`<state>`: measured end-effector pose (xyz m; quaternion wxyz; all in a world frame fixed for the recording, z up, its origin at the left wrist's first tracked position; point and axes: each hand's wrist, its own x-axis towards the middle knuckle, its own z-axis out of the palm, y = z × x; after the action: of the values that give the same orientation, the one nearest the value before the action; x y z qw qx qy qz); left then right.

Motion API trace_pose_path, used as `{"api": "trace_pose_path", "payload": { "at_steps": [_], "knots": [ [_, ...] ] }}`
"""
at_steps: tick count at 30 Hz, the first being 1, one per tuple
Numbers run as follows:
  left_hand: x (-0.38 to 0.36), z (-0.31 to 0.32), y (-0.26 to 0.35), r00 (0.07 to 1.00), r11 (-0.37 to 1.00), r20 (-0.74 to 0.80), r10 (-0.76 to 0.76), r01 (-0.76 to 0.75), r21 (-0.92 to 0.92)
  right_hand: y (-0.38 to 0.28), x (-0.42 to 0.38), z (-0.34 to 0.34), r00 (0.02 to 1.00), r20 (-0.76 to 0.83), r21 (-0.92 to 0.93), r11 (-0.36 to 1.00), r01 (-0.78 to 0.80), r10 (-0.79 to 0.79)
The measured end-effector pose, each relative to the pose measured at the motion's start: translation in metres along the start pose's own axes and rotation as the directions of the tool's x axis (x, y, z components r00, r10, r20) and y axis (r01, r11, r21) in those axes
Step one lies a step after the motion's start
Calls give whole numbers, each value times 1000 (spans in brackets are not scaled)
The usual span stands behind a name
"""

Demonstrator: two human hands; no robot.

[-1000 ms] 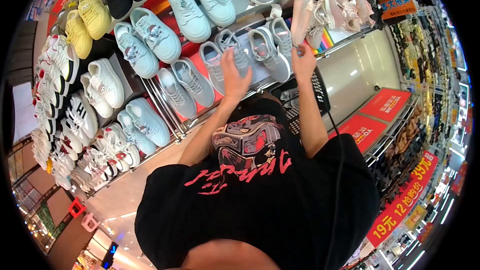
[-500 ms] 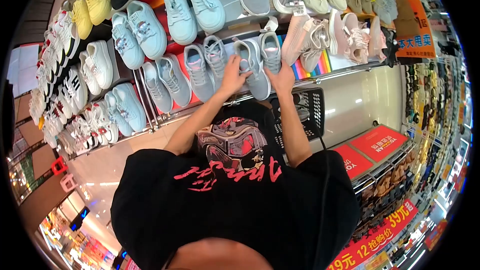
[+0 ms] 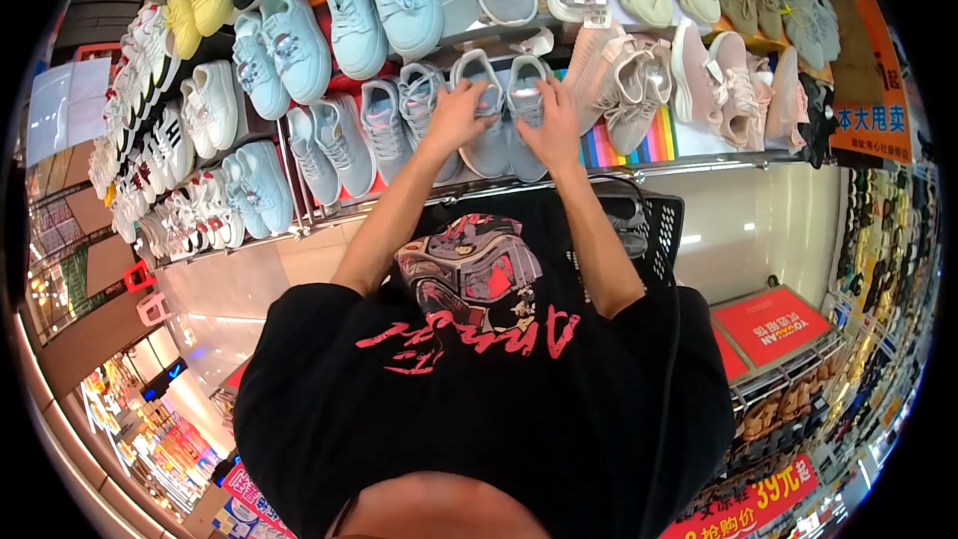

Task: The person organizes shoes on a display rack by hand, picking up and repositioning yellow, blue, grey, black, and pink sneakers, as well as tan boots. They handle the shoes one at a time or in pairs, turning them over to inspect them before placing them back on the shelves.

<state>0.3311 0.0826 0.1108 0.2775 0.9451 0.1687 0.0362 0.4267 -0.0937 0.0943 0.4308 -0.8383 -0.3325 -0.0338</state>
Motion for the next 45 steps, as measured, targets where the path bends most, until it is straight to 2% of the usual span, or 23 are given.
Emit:
{"api": "trace_pose_path", "payload": {
  "at_steps": [5,8,10,11,13,14,16,17,19,21,23,24,27,29,31,32,34,35,36,37,39,41,45],
  "knots": [
    [-2,5,-5,999,998,-6,33,-34,-47,-3,16,3,987,160,-177,982,58,-30],
    [-1,13,-11,994,984,110,23,-3,-175,6,21,0,984,150,-21,995,95,-91],
    [-3,23,-9,995,988,102,22,-6,-156,0,21,-8,997,-81,104,994,30,-22],
    [-7,28,-9,996,990,94,3,10,-138,2,20,-14,995,-100,97,995,22,-12],
    [-11,29,-6,994,983,105,21,-2,-181,15,14,-31,892,-423,54,987,-152,161],
    [-15,26,3,1000,997,25,4,-2,-81,22,11,-39,882,-439,49,985,-167,171],
    [-18,15,27,992,996,-124,15,-3,91,37,5,-58,736,-599,49,932,-360,316],
    [-11,13,40,993,996,-113,33,-23,87,49,1,-67,723,-613,43,927,-372,319],
    [7,17,64,956,960,-210,204,-237,-148,79,-8,-79,750,-570,-77,888,-454,335],
    [32,38,95,960,888,-176,217,-269,-374,110,-15,-82,773,-535,-112,878,-466,342],
    [59,73,122,962,894,-189,199,-257,-366,136,-18,-80,878,-254,-149,880,-450,406],
    [66,86,132,962,906,-207,176,-241,-349,139,-17,-79,913,-212,-81,925,-372,349],
    [67,98,149,984,958,-174,40,-87,-273,132,-13,-79,893,-204,-138,892,-431,400],
    [68,97,147,990,969,-134,43,-74,-235,129,-11,-81,896,-233,-129,901,-415,379],
    [67,89,154,999,960,51,-9,23,-278,115,-12,-98,876,-207,3,896,-445,436],
    [68,93,154,999,959,47,-16,29,-283,110,-12,-102,862,-213,3,883,-469,459],
    [65,114,150,958,753,245,-152,273,-599,128,-21,-106,863,-268,-83,882,-463,428],
    [60,124,147,957,744,239,-166,280,-607,142,-25,-110,859,-330,-161,874,-459,391],
    [52,135,144,957,780,250,-147,268,-565,154,-28,-117,777,-323,40,828,-560,541],
    [46,150,139,956,815,266,-126,253,-521,156,-28,-119,783,-314,32,830,-557,537],
    [37,181,135,976,845,187,-115,195,-497,159,-34,-126,809,-339,-197,804,-561,481],
    [40,199,135,981,845,155,-117,180,-503,156,-39,-125,804,-275,-204,786,-584,527],
    [63,171,125,977,804,212,-27,147,-576,140,-34,-106,810,-327,-107,833,-543,487]
  ]
}}
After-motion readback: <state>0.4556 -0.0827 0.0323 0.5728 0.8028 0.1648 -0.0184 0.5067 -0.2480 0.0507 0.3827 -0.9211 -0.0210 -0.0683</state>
